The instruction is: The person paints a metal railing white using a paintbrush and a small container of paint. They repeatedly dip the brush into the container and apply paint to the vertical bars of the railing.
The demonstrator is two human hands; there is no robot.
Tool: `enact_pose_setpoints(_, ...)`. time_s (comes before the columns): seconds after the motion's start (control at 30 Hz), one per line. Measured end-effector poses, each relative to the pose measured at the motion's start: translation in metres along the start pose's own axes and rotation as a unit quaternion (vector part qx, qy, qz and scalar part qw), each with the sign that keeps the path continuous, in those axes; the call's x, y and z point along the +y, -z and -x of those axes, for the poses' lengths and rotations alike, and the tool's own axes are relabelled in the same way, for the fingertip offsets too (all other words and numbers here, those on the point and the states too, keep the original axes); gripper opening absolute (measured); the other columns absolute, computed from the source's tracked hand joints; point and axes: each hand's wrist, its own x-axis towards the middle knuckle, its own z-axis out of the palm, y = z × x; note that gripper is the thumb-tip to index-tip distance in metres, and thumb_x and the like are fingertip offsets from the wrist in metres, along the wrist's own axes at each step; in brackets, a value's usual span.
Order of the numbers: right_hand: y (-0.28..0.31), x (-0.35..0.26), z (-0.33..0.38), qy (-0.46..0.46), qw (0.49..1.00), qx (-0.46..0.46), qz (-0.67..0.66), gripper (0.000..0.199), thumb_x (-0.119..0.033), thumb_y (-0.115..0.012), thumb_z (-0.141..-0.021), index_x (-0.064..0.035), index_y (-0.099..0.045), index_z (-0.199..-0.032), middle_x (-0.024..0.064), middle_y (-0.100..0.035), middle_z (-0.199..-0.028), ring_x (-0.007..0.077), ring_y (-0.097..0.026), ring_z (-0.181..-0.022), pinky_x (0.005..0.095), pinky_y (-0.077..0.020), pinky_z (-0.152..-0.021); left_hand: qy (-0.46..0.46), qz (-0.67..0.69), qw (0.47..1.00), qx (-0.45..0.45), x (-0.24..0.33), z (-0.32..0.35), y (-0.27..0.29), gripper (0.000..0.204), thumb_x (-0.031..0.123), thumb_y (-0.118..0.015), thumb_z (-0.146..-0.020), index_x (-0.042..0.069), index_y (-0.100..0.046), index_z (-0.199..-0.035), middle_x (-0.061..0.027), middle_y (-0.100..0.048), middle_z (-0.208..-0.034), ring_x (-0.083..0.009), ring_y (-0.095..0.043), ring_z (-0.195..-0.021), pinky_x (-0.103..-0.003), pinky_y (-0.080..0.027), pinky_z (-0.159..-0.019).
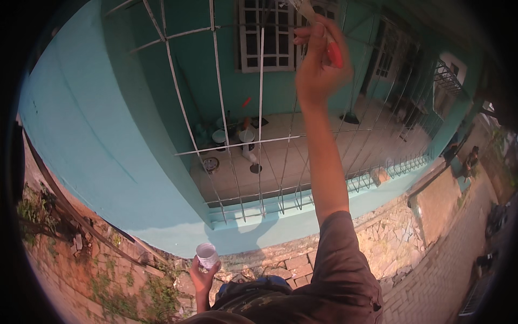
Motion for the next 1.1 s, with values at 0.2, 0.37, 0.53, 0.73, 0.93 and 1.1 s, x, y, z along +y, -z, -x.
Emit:
enact_pose_setpoints(0.2,-0.009,0.014,0.014,0.148,0.976,-0.059,0.151,0.024,-0.008,-0.069,-0.098,0.0006,-0.069,-0.12,0.009,-0.075,-0.093,0.0128,-0.068,-0.074,0.026,-0.0536,-0.066,0.005,0.008,1.0,0.009,0.006,0.0,0.0,0.054,0.015,-0.088,-0.075,-0.002,-0.066,-0.122,-0.0119,-0.075,-0.104,-0.0181,-0.069,-0.092,-0.035,-0.053,-0.079)
enact_pose_setpoints(0.37,-0.006,0.003,0.042,0.152,0.97,-0.119,0.149,0.027,-0.005,-0.071,-0.095,-0.0007,-0.069,-0.121,0.0082,-0.075,-0.094,0.0142,-0.069,-0.074,0.0251,-0.0544,-0.068,0.013,0.014,1.0,0.016,0.004,0.001,0.001,0.053,0.015,-0.088,-0.076,-0.002,-0.066,-0.121,-0.0114,-0.075,-0.102,-0.0171,-0.069,-0.092,-0.034,-0.053,-0.079)
enact_pose_setpoints(0.53,0.002,0.0,0.006,0.046,0.998,-0.014,0.051,0.025,-0.015,-0.064,-0.104,0.0043,-0.068,-0.119,0.011,-0.074,-0.088,0.0144,-0.069,-0.077,0.0261,-0.0553,-0.074,0.015,0.014,1.0,0.014,0.002,0.002,0.002,0.054,0.015,-0.088,-0.076,-0.002,-0.066,-0.122,-0.0113,-0.075,-0.102,-0.0167,-0.068,-0.091,-0.034,-0.053,-0.08)
enact_pose_setpoints(0.73,-0.008,0.003,0.019,0.138,0.971,-0.082,0.177,0.024,-0.006,-0.071,-0.095,-0.0039,-0.071,-0.119,0.0059,-0.075,-0.093,0.0138,-0.071,-0.074,0.0231,-0.055,-0.068,0.012,0.004,1.0,0.003,-0.001,-0.001,0.002,0.054,0.014,-0.088,-0.076,-0.002,-0.066,-0.122,-0.011,-0.075,-0.103,-0.0176,-0.069,-0.093,-0.034,-0.053,-0.083)
enact_pose_setpoints(0.93,-0.001,0.005,0.027,0.083,0.992,-0.076,0.053,0.023,-0.006,-0.072,-0.094,-0.0047,-0.072,-0.117,0.008,-0.075,-0.093,0.0175,-0.069,-0.073,0.0247,-0.0527,-0.063,0.003,0.001,1.0,0.001,0.003,-0.001,0.001,0.055,0.014,-0.088,-0.075,-0.002,-0.066,-0.123,-0.0114,-0.075,-0.105,-0.018,-0.069,-0.094,-0.034,-0.053,-0.082)
enact_pose_setpoints(1.1,0.005,0.008,0.005,0.165,0.979,-0.043,0.116,0.025,-0.004,-0.075,-0.091,-0.0042,-0.071,-0.116,0.0097,-0.074,-0.094,0.0205,-0.069,-0.073,0.0256,-0.0534,-0.063,0.018,0.001,1.0,-0.013,0.01,-0.001,-0.002,0.056,0.015,-0.088,-0.075,-0.002,-0.065,-0.124,-0.0117,-0.075,-0.107,-0.0182,-0.069,-0.096,-0.035,-0.053,-0.083)
